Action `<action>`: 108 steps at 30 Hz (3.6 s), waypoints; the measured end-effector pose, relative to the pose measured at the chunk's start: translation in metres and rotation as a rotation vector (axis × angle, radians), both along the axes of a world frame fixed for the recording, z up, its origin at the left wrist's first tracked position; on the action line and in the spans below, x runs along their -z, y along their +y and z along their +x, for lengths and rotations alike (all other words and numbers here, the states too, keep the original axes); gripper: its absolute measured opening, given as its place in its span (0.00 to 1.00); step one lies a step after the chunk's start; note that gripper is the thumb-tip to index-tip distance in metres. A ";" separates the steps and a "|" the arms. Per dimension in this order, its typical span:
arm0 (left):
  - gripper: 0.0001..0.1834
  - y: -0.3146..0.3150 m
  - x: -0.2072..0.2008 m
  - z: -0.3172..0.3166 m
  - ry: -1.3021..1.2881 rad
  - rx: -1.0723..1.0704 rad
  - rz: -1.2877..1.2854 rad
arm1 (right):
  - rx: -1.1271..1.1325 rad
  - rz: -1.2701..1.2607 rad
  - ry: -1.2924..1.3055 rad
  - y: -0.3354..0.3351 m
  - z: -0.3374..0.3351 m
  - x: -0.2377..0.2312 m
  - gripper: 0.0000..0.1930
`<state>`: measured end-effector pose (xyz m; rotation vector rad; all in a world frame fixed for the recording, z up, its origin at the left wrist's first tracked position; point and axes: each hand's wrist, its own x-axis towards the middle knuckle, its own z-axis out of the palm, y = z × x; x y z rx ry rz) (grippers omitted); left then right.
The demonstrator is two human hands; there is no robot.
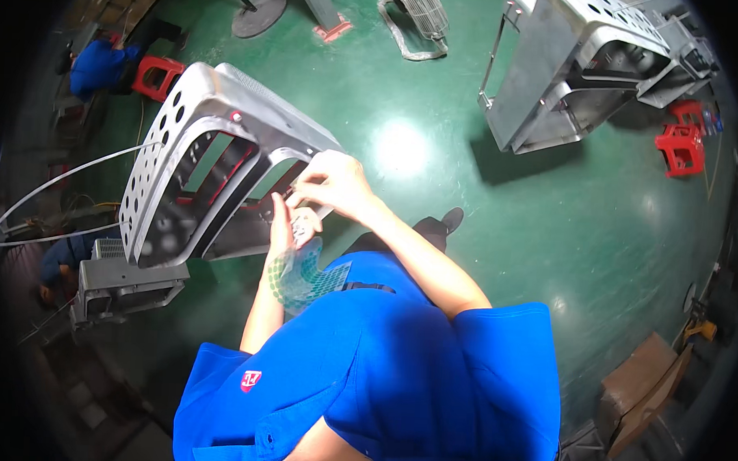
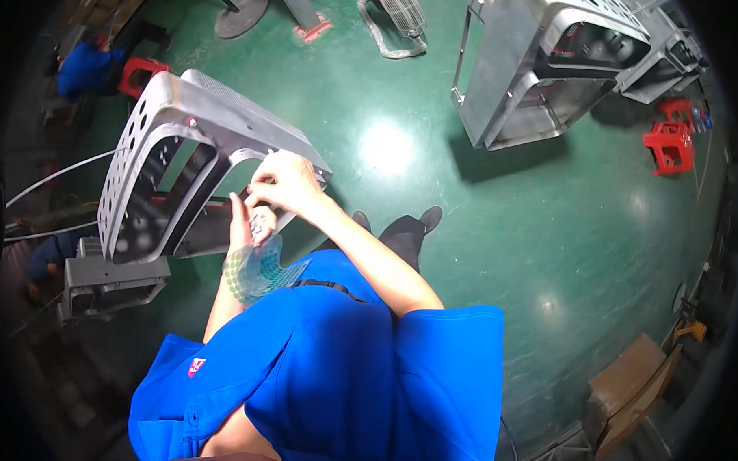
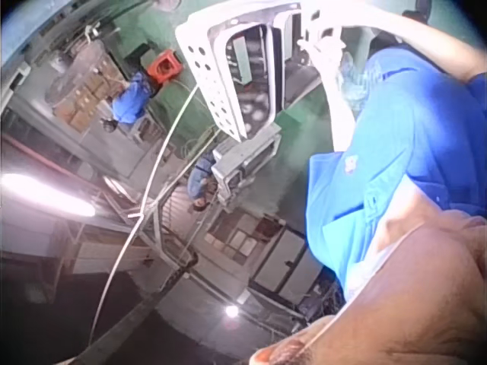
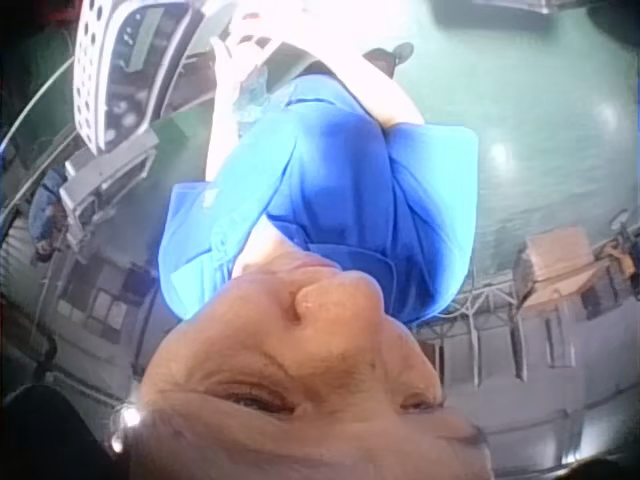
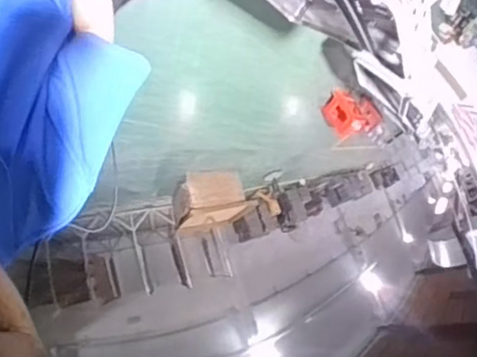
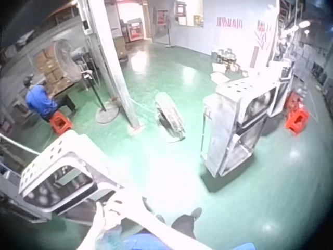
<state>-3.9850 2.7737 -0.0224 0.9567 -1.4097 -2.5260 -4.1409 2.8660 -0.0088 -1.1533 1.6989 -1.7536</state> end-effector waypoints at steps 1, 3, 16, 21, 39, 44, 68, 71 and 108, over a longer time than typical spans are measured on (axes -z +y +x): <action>0.42 0.007 0.001 -0.012 -0.063 0.001 0.030 | -0.145 0.155 0.139 0.012 -0.002 -0.018 0.10; 0.37 0.017 0.007 -0.047 -0.069 -0.106 0.139 | -0.071 0.263 0.646 0.020 0.002 -0.006 0.09; 0.33 0.144 0.007 -0.274 -0.141 0.165 0.374 | 0.391 0.153 0.447 0.177 -0.170 -0.013 0.04; 0.27 0.194 -0.012 -0.334 -0.107 0.307 0.413 | 0.485 0.131 0.361 0.228 -0.221 -0.015 0.05; 0.15 0.200 -0.035 -0.374 0.133 0.594 -0.109 | 0.252 0.114 -0.516 0.267 -0.289 -0.037 0.09; 0.11 0.168 -0.036 -0.379 0.191 0.504 -0.056 | 0.550 -0.004 -0.329 0.248 -0.287 -0.040 0.11; 0.10 0.164 -0.038 -0.465 0.282 0.561 0.155 | 1.033 0.120 0.904 0.217 -0.333 -0.077 0.08; 0.11 0.164 -0.043 -0.472 0.223 0.540 0.052 | 1.014 0.191 0.947 0.216 -0.342 -0.077 0.08; 0.11 0.154 0.011 -0.562 -0.200 1.454 -0.354 | 0.881 -0.389 -0.651 0.219 -0.318 0.087 0.06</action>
